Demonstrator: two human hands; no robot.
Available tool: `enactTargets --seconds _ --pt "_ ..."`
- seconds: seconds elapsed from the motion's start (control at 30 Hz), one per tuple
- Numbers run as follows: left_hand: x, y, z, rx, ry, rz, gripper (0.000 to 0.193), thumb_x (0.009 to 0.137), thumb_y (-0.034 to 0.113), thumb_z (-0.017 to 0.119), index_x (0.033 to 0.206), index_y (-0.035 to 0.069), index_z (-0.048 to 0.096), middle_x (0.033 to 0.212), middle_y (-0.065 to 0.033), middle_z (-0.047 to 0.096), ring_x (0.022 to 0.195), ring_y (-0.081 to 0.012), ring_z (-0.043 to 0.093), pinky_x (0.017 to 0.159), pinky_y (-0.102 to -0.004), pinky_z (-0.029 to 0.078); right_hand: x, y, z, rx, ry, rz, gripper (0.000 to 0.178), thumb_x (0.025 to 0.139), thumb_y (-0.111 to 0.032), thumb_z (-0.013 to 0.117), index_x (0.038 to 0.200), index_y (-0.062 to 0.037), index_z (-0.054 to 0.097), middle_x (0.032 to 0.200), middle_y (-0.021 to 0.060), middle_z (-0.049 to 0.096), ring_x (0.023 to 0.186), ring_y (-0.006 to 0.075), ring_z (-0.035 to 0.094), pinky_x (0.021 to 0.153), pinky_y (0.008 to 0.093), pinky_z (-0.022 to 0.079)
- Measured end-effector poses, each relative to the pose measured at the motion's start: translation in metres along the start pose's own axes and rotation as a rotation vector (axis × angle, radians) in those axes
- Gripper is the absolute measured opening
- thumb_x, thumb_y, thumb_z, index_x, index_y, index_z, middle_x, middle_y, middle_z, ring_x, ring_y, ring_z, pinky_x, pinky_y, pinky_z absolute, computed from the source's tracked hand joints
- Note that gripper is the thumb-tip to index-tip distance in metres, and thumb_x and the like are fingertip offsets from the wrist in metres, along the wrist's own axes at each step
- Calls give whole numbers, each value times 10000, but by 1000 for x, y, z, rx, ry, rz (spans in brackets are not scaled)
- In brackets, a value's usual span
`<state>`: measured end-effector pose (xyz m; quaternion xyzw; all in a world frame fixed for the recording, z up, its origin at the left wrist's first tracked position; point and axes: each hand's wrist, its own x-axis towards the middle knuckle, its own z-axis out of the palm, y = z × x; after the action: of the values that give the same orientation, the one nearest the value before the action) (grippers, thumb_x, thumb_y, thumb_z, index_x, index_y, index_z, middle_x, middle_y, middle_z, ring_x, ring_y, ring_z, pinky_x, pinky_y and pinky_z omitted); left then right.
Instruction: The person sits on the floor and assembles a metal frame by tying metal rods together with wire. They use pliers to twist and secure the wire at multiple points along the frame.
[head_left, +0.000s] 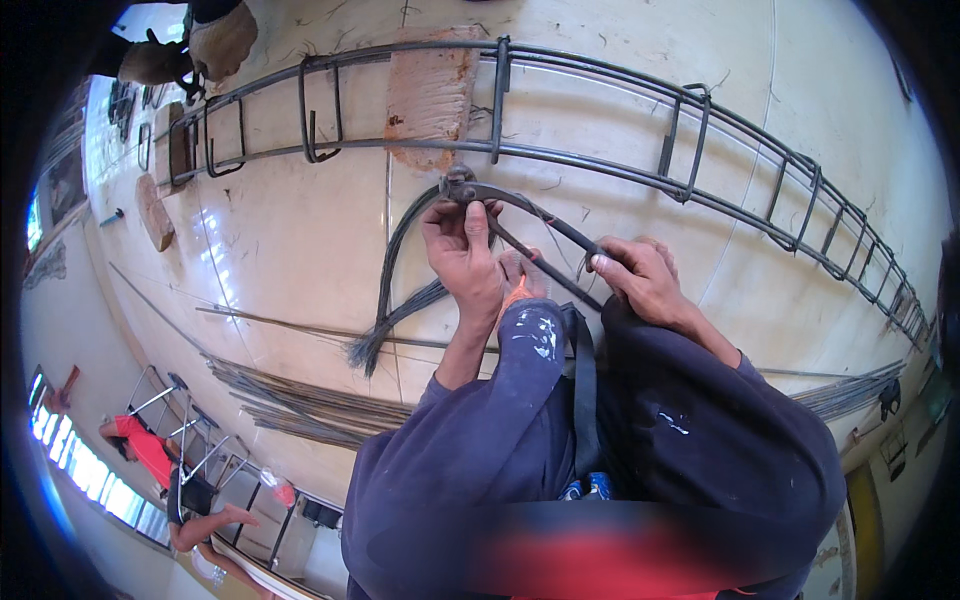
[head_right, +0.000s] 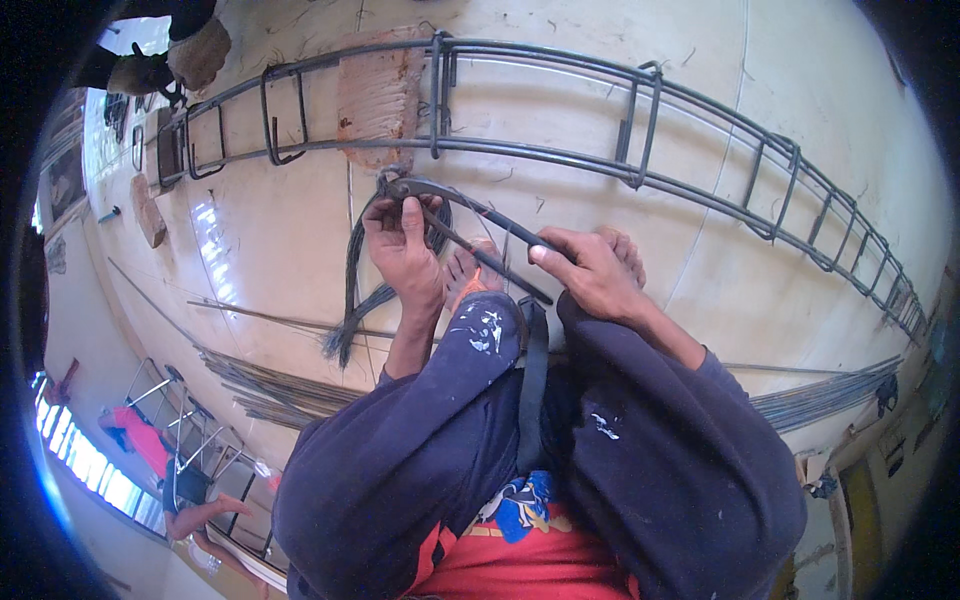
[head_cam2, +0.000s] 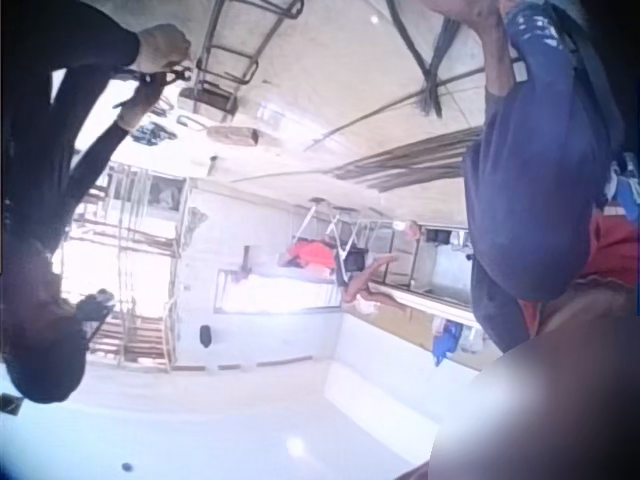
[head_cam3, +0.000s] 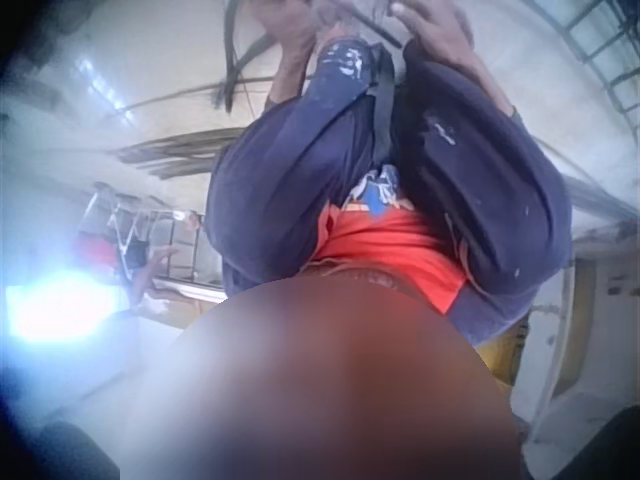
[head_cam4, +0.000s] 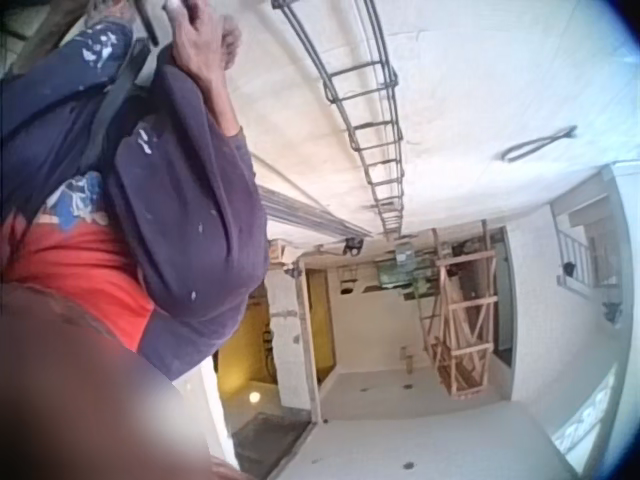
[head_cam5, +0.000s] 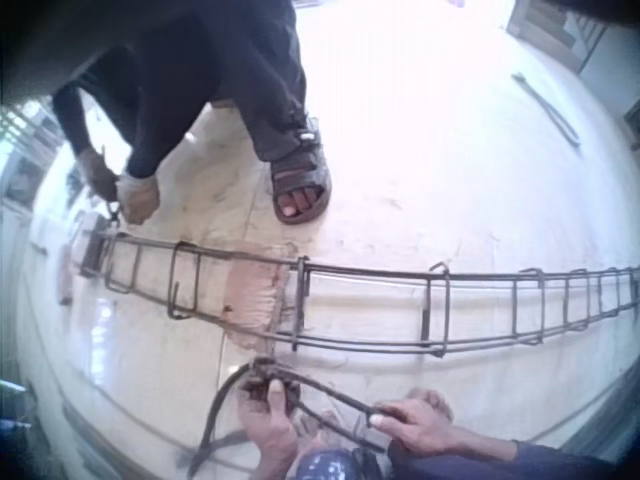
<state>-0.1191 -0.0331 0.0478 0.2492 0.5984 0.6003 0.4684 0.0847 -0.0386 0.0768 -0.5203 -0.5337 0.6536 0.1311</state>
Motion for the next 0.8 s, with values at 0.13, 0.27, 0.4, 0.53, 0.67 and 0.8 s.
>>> enactTargets --seconds 0.13,0.27,0.4,0.53,0.67,0.8 --pt "-2 -7 -1 -41 22 -54 171 929 24 548 1056 2 435 974 -141 620 877 -192 642 800 -304 543 1 1 -4 60 11 93 376 966 -325 469 802 -9 592 565 32 493 558 130 484 558 314 394" --pt "-2 -6 3 -22 -7 -58 157 930 35 552 1045 -6 453 944 -130 631 850 -193 655 799 -303 542 1 11 -6 -60 36 187 363 930 -375 524 825 -40 620 605 89 572 613 193 567 597 344 417" --pt "-8 -2 6 18 -82 -96 139 932 43 552 1025 -8 462 949 -124 628 856 -190 654 802 -308 546 1 3 -3 -298 39 76 360 884 -382 605 1071 -74 590 777 132 647 740 288 631 695 387 456" --pt "-14 -7 10 62 -94 -63 147 946 69 534 1031 -9 444 974 -122 600 894 -189 642 800 -311 555 4 12 12 -297 23 6 587 859 -357 658 1326 -80 434 1024 168 648 898 328 637 819 418 472" --pt "-10 -5 8 103 -42 -43 182 967 109 497 1081 4 402 1038 -118 539 938 -191 622 777 -348 588 2 8 24 -87 128 -22 650 863 -345 660 1379 -65 383 1080 179 626 935 291 634 842 413 479" --pt "-8 5 12 62 -26 -85 208 977 143 481 1107 17 379 1080 -121 511 931 -196 620 725 -341 610 -1 -13 16 28 173 -33 554 917 -313 591 1371 -59 401 1032 169 631 818 232 654 760 354 512"
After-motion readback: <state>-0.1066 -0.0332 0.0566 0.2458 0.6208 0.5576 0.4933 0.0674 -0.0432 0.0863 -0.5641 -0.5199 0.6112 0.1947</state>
